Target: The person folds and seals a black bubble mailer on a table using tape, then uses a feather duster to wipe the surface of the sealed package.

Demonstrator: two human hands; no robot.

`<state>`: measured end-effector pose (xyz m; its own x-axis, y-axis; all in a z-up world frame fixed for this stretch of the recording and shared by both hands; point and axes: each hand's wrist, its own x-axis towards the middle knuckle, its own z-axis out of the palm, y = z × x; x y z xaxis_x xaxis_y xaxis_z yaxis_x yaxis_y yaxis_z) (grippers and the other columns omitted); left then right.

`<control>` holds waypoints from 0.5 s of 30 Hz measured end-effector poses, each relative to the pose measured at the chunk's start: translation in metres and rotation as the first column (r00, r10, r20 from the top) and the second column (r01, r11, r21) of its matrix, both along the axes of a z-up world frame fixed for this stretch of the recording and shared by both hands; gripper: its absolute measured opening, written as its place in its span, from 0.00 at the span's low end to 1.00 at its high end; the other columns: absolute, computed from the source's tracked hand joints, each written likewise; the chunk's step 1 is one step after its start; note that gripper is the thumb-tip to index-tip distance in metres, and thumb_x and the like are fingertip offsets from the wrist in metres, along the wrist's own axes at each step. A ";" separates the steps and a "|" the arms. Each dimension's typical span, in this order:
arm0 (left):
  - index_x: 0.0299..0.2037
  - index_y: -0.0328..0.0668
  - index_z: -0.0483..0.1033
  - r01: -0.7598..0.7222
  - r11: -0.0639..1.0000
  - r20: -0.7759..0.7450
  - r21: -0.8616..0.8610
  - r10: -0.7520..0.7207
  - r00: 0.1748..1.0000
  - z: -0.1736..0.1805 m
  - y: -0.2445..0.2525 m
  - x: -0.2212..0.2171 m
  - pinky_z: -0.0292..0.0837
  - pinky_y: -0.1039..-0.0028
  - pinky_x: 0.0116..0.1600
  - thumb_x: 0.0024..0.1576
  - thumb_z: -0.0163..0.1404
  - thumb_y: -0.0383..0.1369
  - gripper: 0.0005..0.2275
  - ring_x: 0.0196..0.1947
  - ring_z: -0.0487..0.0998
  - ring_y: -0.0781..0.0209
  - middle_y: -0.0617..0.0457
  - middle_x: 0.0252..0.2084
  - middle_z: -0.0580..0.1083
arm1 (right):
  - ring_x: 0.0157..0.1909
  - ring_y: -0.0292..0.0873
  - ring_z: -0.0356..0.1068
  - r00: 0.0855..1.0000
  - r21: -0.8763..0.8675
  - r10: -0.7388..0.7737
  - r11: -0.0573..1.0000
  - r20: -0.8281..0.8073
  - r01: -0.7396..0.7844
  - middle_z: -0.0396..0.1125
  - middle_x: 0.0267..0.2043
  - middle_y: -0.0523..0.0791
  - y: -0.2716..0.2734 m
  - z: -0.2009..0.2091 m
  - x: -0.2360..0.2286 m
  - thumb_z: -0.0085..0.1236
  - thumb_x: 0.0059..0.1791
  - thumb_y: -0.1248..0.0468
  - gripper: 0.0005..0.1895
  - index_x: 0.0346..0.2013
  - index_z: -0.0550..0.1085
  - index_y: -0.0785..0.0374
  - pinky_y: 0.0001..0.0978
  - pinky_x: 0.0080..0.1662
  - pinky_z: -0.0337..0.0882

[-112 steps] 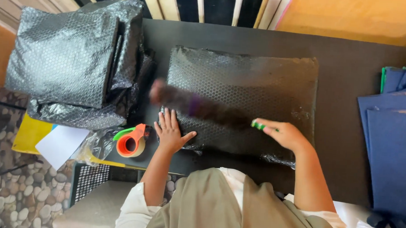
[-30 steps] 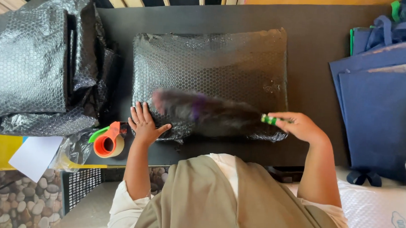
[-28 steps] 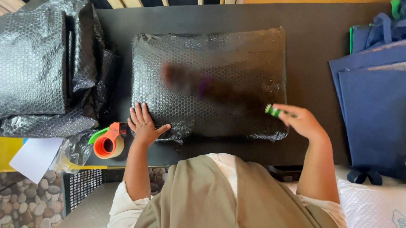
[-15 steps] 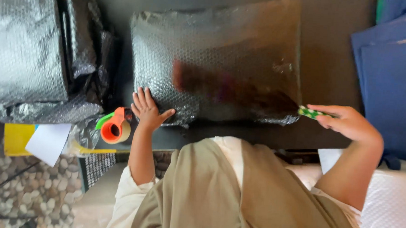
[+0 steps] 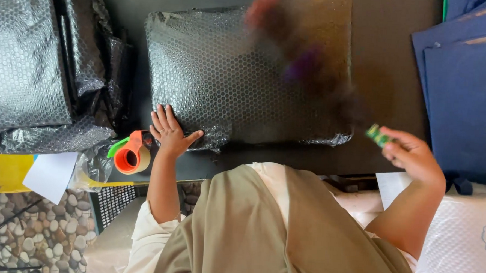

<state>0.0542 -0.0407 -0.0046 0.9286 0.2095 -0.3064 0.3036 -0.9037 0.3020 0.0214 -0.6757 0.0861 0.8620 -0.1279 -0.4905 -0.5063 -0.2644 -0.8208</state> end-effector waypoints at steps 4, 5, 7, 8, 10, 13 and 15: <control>0.77 0.41 0.25 0.010 1.000 0.037 -0.006 -0.009 0.999 -0.009 0.003 -0.002 0.24 0.34 0.73 0.47 0.51 0.69 0.61 0.78 0.19 0.39 0.47 0.80 0.24 | 0.29 0.40 0.50 0.939 -0.122 0.222 0.958 -0.262 -0.260 0.60 0.27 0.46 0.020 0.033 0.008 0.54 0.55 0.64 0.21 0.63 0.77 0.54 0.29 0.33 0.50; 0.77 0.41 0.25 0.009 1.000 0.040 -0.006 -0.009 0.999 -0.007 0.003 -0.001 0.24 0.34 0.73 0.47 0.51 0.69 0.61 0.78 0.19 0.39 0.47 0.80 0.24 | 0.29 0.40 0.50 0.940 -0.123 0.222 0.958 -0.260 -0.260 0.60 0.27 0.46 0.014 0.024 0.008 0.54 0.55 0.64 0.21 0.63 0.77 0.54 0.29 0.33 0.50; 0.77 0.41 0.25 0.003 1.000 0.017 -0.003 -0.003 1.000 -0.005 0.002 -0.002 0.23 0.36 0.74 0.47 0.50 0.70 0.60 0.78 0.19 0.40 0.47 0.80 0.24 | 0.32 0.39 0.51 0.990 -0.101 0.049 0.993 -0.130 -0.062 0.60 0.32 0.46 0.003 0.007 0.008 0.52 0.57 0.62 0.21 0.66 0.74 0.50 0.29 0.36 0.53; 0.77 0.41 0.25 0.000 1.000 0.018 -0.004 0.000 1.000 -0.007 0.002 -0.001 0.23 0.36 0.74 0.47 0.50 0.70 0.60 0.78 0.19 0.40 0.47 0.80 0.24 | 0.32 0.39 0.51 0.990 -0.103 0.051 0.993 -0.129 -0.065 0.60 0.32 0.46 0.009 0.008 0.010 0.52 0.57 0.62 0.21 0.66 0.74 0.50 0.29 0.36 0.53; 0.78 0.41 0.26 0.002 1.000 0.038 0.000 -0.002 0.999 -0.010 0.003 -0.001 0.24 0.35 0.73 0.47 0.50 0.70 0.60 0.78 0.20 0.39 0.46 0.80 0.25 | 0.29 0.31 0.50 0.977 -0.100 -0.159 0.980 0.139 0.174 0.57 0.26 0.42 0.021 0.010 0.014 0.49 0.59 0.63 0.21 0.67 0.71 0.52 0.22 0.30 0.51; 0.78 0.42 0.26 -0.013 1.000 -0.009 -0.011 0.013 1.000 -0.001 0.000 0.000 0.22 0.37 0.74 0.47 0.50 0.69 0.60 0.78 0.18 0.41 0.47 0.80 0.23 | 0.33 0.33 0.56 0.977 -0.118 -0.159 0.977 0.144 0.177 0.60 0.29 0.43 0.037 0.043 0.014 0.52 0.57 0.66 0.23 0.69 0.70 0.54 0.23 0.35 0.58; 0.78 0.42 0.25 -0.014 1.000 -0.014 -0.012 0.014 1.000 0.000 -0.001 -0.002 0.21 0.38 0.74 0.47 0.50 0.69 0.60 0.78 0.18 0.41 0.48 0.80 0.23 | 0.34 0.34 0.57 0.993 -0.093 -0.073 0.992 0.092 0.081 0.61 0.31 0.44 0.018 0.028 0.008 0.53 0.56 0.67 0.25 0.69 0.70 0.52 0.25 0.36 0.59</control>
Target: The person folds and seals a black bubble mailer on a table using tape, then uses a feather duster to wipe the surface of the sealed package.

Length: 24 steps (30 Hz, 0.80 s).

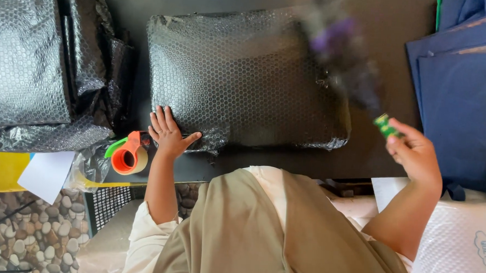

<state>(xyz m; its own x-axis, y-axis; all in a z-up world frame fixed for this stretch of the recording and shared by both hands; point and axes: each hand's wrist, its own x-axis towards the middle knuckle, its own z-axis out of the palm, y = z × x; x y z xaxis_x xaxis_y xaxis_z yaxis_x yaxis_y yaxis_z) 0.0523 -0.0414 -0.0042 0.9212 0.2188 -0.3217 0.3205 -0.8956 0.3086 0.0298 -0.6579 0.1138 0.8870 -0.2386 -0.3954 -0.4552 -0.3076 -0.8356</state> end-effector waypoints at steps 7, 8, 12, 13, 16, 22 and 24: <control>0.78 0.40 0.28 0.001 1.000 0.062 0.010 -0.002 0.998 -0.006 0.001 -0.001 0.24 0.36 0.74 0.46 0.52 0.68 0.60 0.78 0.21 0.39 0.45 0.80 0.25 | 0.34 0.38 0.58 0.875 -0.141 0.293 0.918 -0.385 -0.370 0.69 0.30 0.41 0.011 0.006 0.013 0.58 0.53 0.58 0.21 0.62 0.79 0.43 0.26 0.41 0.54; 0.78 0.40 0.28 -0.005 1.000 0.063 0.009 0.004 0.998 -0.002 0.001 0.000 0.24 0.36 0.74 0.46 0.52 0.68 0.60 0.78 0.21 0.39 0.45 0.80 0.25 | 0.34 0.38 0.58 0.873 -0.141 0.299 0.916 -0.385 -0.375 0.69 0.30 0.41 0.002 -0.013 0.011 0.58 0.53 0.58 0.21 0.62 0.79 0.43 0.26 0.41 0.54; 0.78 0.46 0.30 -0.051 0.997 -0.027 -0.065 0.049 0.998 0.021 0.002 0.008 0.23 0.41 0.75 0.44 0.54 0.67 0.60 0.79 0.22 0.43 0.50 0.81 0.27 | 0.28 0.35 0.55 1.000 0.057 -0.007 0.998 0.007 0.006 0.65 0.34 0.47 -0.034 -0.083 0.014 0.51 0.58 0.64 0.21 0.67 0.71 0.56 0.25 0.32 0.55; 0.78 0.49 0.32 -0.070 0.992 -0.068 -0.108 0.063 0.996 0.030 0.003 0.010 0.25 0.44 0.75 0.41 0.57 0.66 0.60 0.79 0.24 0.44 0.50 0.81 0.30 | 0.29 0.35 0.59 0.986 0.065 -0.125 0.991 0.113 0.118 0.66 0.34 0.49 -0.042 -0.100 0.017 0.50 0.60 0.62 0.21 0.69 0.68 0.56 0.24 0.30 0.56; 0.63 0.59 0.72 -0.187 0.938 0.227 -0.291 0.257 0.940 0.040 0.026 0.024 0.57 0.50 0.64 0.47 0.57 0.56 0.32 0.61 0.61 0.42 0.47 0.60 0.62 | 0.33 0.39 0.69 0.984 -0.315 -0.178 0.936 -0.033 0.158 0.74 0.39 0.46 -0.058 -0.105 0.020 0.51 0.59 0.60 0.19 0.66 0.68 0.54 0.31 0.41 0.69; 0.73 0.55 0.56 -0.565 0.643 -0.006 -0.517 0.657 0.754 0.008 0.045 0.046 0.61 0.63 0.66 0.47 0.57 0.60 0.44 0.67 0.67 0.51 0.48 0.70 0.65 | 0.61 0.61 0.64 0.988 -0.756 0.141 0.653 0.064 -0.044 0.71 0.56 0.59 -0.130 -0.186 0.045 0.61 0.52 0.52 0.26 0.60 0.78 0.66 0.51 0.63 0.61; 0.75 0.57 0.53 -0.595 0.659 -0.071 -0.460 0.641 0.764 0.029 0.033 0.046 0.57 0.63 0.69 0.45 0.56 0.61 0.46 0.70 0.64 0.52 0.51 0.72 0.62 | 0.66 0.54 0.62 0.992 -0.387 0.011 0.921 0.125 0.038 0.64 0.63 0.56 -0.074 -0.140 0.078 0.56 0.54 0.52 0.26 0.64 0.71 0.59 0.47 0.64 0.62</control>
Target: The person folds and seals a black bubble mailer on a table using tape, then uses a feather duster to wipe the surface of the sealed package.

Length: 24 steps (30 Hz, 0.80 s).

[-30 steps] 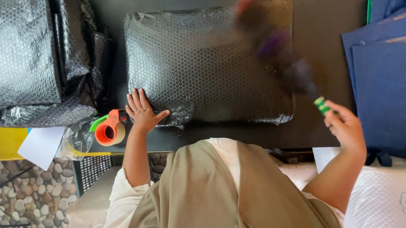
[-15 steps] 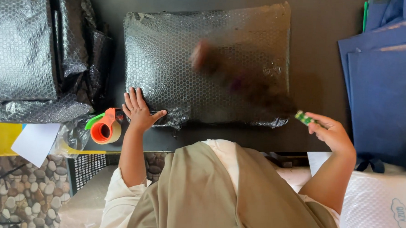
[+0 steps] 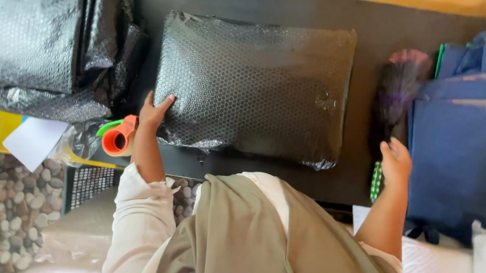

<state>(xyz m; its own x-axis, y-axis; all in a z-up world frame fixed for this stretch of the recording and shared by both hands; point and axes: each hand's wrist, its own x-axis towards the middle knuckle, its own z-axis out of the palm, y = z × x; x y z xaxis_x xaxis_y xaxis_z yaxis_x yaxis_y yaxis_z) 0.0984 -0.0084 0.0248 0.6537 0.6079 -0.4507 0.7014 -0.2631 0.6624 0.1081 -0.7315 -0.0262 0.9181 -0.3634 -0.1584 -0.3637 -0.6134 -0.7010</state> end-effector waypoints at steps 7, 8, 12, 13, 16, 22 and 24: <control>0.73 0.66 0.61 -0.029 0.999 -0.071 0.037 0.032 0.997 -0.078 -0.010 -0.036 0.61 0.59 0.72 0.44 0.59 0.72 0.47 0.69 0.67 0.49 0.46 0.67 0.70 | 0.78 0.68 0.38 0.974 0.489 0.215 0.858 -0.066 -0.156 0.42 0.76 0.67 0.122 0.008 0.100 0.56 0.59 0.43 0.43 0.75 0.52 0.68 0.69 0.72 0.42; 0.73 0.66 0.61 -0.074 0.997 -0.070 0.033 0.076 0.995 -0.063 -0.027 -0.049 0.61 0.59 0.72 0.44 0.59 0.72 0.47 0.69 0.67 0.49 0.46 0.67 0.70 | 0.78 0.68 0.38 0.964 0.486 0.258 0.852 -0.065 -0.195 0.42 0.76 0.67 0.133 0.031 0.096 0.56 0.59 0.43 0.43 0.75 0.52 0.68 0.69 0.72 0.42; 0.72 0.56 0.64 -0.208 0.978 0.036 0.003 0.207 0.978 -0.026 -0.077 -0.100 0.63 0.56 0.71 0.49 0.59 0.66 0.43 0.68 0.69 0.44 0.39 0.66 0.70 | 0.76 0.67 0.43 0.935 0.397 0.332 0.880 -0.127 -0.259 0.45 0.74 0.69 0.133 0.053 0.093 0.59 0.57 0.45 0.46 0.74 0.51 0.75 0.65 0.71 0.47; 0.72 0.55 0.65 -0.215 0.977 0.072 0.006 0.214 0.974 -0.025 -0.088 -0.112 0.64 0.55 0.70 0.50 0.59 0.65 0.42 0.67 0.69 0.42 0.39 0.65 0.71 | 0.75 0.67 0.46 0.932 0.408 0.351 0.866 -0.090 -0.287 0.48 0.72 0.70 0.119 0.041 0.096 0.59 0.59 0.49 0.42 0.73 0.52 0.76 0.65 0.70 0.51; 0.69 0.57 0.66 -0.281 0.959 0.065 0.029 0.279 0.958 -0.005 -0.116 -0.146 0.64 0.64 0.66 0.42 0.55 0.65 0.44 0.66 0.71 0.54 0.54 0.65 0.73 | 0.61 0.42 0.66 0.932 0.374 0.354 0.877 -0.076 -0.302 0.67 0.61 0.48 0.068 -0.030 0.125 0.59 0.53 0.48 0.33 0.66 0.67 0.63 0.32 0.63 0.65; 0.64 0.59 0.72 -0.400 0.915 0.218 -0.059 0.403 0.889 0.012 -0.145 -0.235 0.68 0.65 0.63 0.42 0.58 0.57 0.36 0.62 0.75 0.58 0.59 0.61 0.77 | 0.62 0.43 0.65 0.863 0.354 0.457 0.787 0.215 -0.505 0.65 0.63 0.49 0.018 -0.081 0.106 0.59 0.56 0.57 0.28 0.67 0.66 0.69 0.31 0.65 0.65; 0.65 0.55 0.72 -0.458 0.886 0.283 -0.072 0.458 0.843 0.010 -0.140 -0.276 0.68 0.66 0.63 0.43 0.60 0.55 0.36 0.61 0.76 0.59 0.57 0.61 0.77 | 0.61 0.45 0.65 0.834 0.334 0.489 0.764 0.256 -0.551 0.65 0.63 0.52 0.032 -0.077 0.104 0.59 0.56 0.62 0.27 0.67 0.66 0.69 0.37 0.64 0.66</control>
